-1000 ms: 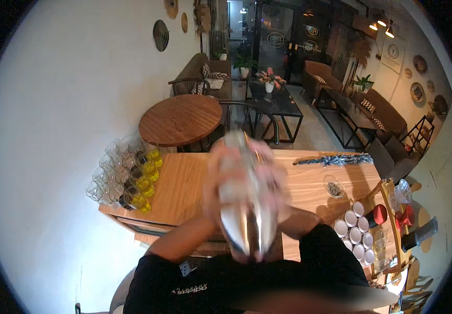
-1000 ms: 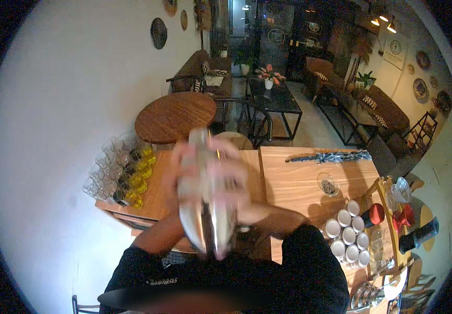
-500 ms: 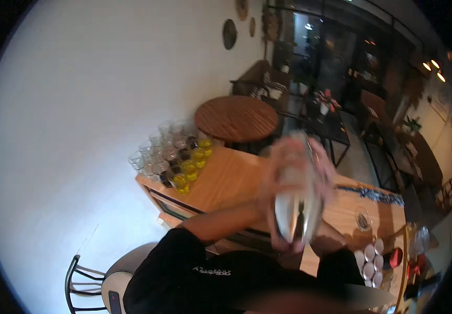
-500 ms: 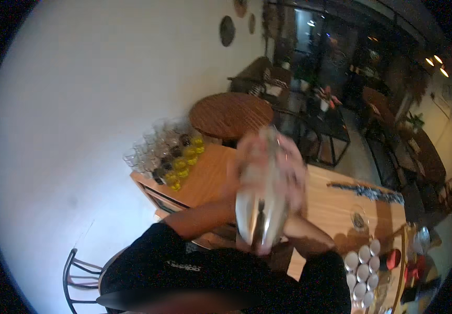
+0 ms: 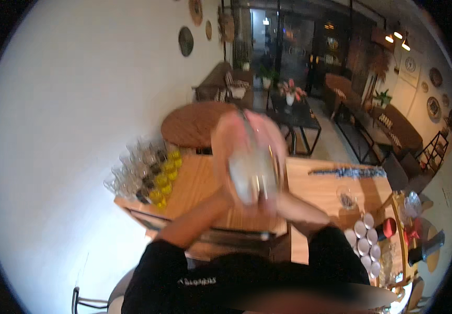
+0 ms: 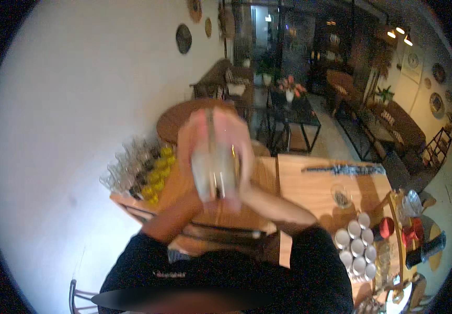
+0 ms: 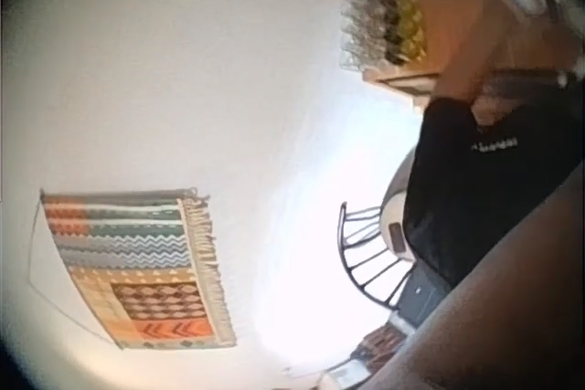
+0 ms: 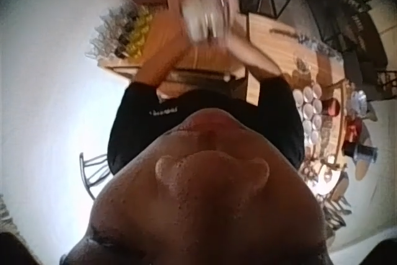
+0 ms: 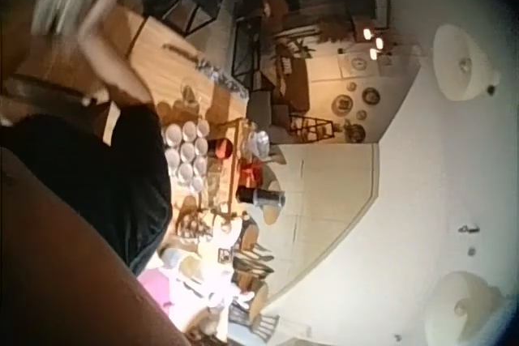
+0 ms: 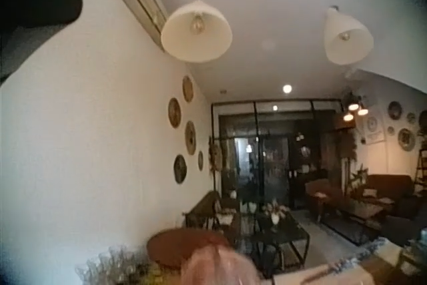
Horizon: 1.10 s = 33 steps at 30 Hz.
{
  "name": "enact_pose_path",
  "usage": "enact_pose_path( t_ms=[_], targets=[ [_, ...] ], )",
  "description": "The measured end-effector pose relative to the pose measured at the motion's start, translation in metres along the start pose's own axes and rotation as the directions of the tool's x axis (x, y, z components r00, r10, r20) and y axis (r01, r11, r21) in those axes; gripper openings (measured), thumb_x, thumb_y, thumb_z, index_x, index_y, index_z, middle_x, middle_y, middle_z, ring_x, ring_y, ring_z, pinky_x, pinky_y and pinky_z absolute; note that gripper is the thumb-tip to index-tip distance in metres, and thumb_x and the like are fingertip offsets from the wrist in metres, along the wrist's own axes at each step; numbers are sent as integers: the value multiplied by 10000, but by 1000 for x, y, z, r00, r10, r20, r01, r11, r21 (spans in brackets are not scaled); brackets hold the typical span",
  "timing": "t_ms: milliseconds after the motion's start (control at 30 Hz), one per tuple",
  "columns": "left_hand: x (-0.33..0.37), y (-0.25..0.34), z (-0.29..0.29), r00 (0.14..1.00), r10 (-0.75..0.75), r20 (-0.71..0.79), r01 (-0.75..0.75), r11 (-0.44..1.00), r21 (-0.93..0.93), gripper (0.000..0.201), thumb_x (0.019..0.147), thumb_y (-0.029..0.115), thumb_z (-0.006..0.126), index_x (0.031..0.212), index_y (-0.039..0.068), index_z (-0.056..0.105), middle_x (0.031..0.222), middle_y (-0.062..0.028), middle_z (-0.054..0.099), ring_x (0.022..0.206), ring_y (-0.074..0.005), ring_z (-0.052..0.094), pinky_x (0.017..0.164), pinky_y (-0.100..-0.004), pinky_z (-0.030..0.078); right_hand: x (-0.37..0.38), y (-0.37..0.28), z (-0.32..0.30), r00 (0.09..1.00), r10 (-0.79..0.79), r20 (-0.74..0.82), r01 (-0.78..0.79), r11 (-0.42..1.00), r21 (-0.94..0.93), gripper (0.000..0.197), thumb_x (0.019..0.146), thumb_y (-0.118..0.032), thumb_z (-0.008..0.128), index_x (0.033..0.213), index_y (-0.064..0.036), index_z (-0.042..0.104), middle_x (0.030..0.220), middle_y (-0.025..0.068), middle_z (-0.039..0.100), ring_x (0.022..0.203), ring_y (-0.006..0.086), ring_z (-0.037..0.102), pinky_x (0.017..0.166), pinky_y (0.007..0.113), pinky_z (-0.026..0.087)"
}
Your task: Preparing and shaking a cocktail behind a bar and pouring it into glasses.
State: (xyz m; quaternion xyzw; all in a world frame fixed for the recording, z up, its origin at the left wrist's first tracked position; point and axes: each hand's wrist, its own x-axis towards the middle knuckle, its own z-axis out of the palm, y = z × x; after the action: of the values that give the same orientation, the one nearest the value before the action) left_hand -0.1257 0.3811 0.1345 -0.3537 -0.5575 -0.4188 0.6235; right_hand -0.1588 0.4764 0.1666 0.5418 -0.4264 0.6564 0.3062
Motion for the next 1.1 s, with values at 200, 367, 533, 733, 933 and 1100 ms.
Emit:
enact_pose_path(
  t_ms=[200,367,533,733,933,1100],
  targets=[
    [25,-6,10,998,50,35,-51,998,28,793,788,523,681,1335,-30,528,1359,-211,518,1253,-325,537,1063,-435,439,-7,-24,-8,998,-56,-6,56,998,33,996,816,-799,589,1365,29,523,1427,203,503,1345,332,490,1139,450,384],
    [30,13,4,995,98,29,-100,994,50,799,782,528,690,1333,-29,530,1357,-209,521,1249,-328,542,1059,-437,442,-8,-28,-4,998,-62,13,61,992,108,955,832,-737,615,1397,24,498,1451,192,496,1362,311,478,1153,445,378],
    [6,43,11,949,-304,-85,292,948,-125,834,754,556,702,1328,-24,535,1335,-209,537,1233,-333,556,1039,-417,454,-28,-28,6,843,501,-194,-493,865,93,911,852,-644,636,1437,34,466,1467,169,503,1359,284,492,1162,442,385],
    [24,45,11,993,-110,-49,109,994,-32,691,804,481,731,1323,45,592,1336,-190,547,1262,-331,547,1048,-434,458,-25,-46,-9,699,715,21,-695,672,255,912,842,-681,645,1408,16,489,1402,158,539,1323,287,515,1143,421,386],
    [-27,15,-23,921,-381,78,356,907,224,571,726,236,824,1262,108,675,1393,-145,496,1318,-350,507,1079,-433,439,-16,8,18,956,285,73,-294,925,242,897,858,-698,616,1401,6,491,1394,158,548,1315,301,523,1136,427,386],
    [50,44,-32,730,671,131,-683,725,90,626,717,299,848,1275,98,646,1383,-142,494,1269,-357,527,1064,-451,453,-17,14,50,979,-201,22,199,976,85,945,858,-753,580,1411,7,476,1444,172,522,1333,309,514,1132,449,391]
  ],
)
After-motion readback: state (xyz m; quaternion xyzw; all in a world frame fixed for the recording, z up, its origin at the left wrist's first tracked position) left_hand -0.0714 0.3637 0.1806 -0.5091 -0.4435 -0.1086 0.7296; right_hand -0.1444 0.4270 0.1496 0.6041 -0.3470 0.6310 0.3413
